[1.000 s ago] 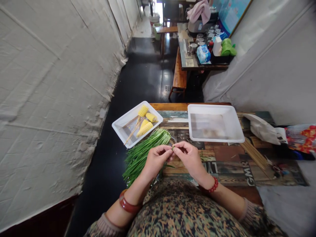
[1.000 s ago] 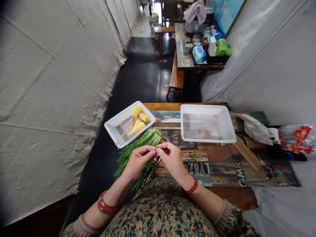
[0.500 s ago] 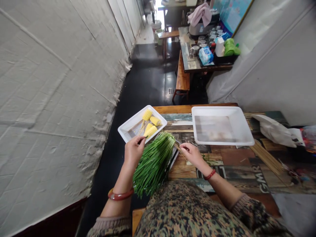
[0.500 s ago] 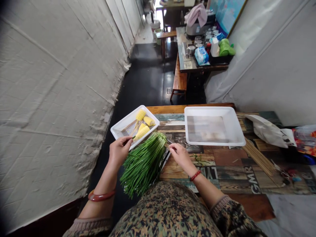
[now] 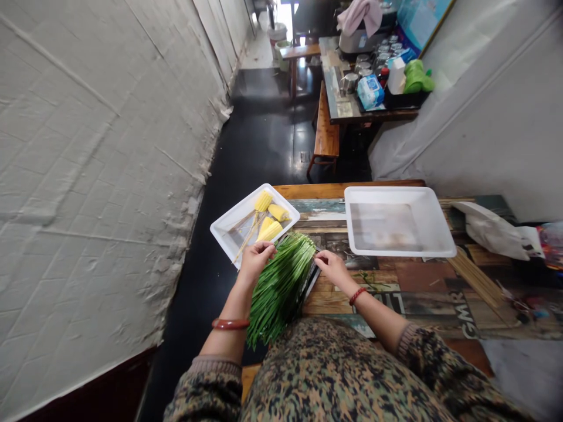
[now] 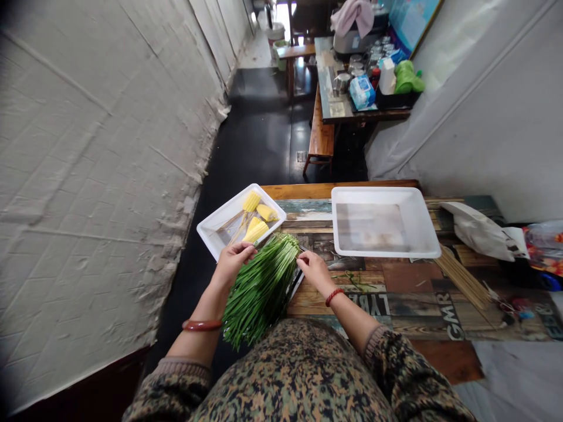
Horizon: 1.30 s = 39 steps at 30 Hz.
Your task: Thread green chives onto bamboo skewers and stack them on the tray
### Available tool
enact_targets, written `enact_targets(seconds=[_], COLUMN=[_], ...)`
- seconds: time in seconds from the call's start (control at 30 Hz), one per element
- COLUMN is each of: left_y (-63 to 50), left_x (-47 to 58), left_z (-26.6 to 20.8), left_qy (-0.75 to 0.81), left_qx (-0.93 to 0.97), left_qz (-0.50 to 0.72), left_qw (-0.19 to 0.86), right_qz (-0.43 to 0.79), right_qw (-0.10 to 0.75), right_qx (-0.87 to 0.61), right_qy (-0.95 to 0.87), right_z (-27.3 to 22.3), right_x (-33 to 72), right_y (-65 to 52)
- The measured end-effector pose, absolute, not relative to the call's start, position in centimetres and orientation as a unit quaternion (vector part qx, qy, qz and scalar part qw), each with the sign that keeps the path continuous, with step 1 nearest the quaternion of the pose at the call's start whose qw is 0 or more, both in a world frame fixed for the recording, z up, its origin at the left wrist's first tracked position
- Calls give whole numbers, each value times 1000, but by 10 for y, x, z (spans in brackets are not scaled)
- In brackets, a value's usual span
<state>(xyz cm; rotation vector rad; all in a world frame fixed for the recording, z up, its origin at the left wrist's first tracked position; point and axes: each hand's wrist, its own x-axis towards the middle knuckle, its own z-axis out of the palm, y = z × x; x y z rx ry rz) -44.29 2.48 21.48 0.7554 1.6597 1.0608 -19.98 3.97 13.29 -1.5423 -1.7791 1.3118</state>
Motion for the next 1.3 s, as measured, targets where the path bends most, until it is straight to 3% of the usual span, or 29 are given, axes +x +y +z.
enact_targets(seconds=[0.2, 0.37, 0.7, 1.1, 1.3], left_y=[32, 32, 12, -4, -12], left_x=[-445, -445, -430, -408, -393], left_z=[200, 207, 294, 353, 374], left_qy=[667, 644, 481, 373, 371], left_qx=[295, 284, 216, 216, 228], left_qz=[437, 460, 565, 615, 632], left_qw=[527, 542, 635, 660, 641], right_qz=[530, 558, 476, 318, 357], right_qw=[229, 243, 265, 235, 191], right_qx=[-539, -513, -455, -330, -308], right_qy=[-613, -605, -705, -857, -861], right_z=[143, 183, 302, 382, 408], right_x=[-207, -210, -198, -183, -162], right_y=[36, 26, 20, 20, 11])
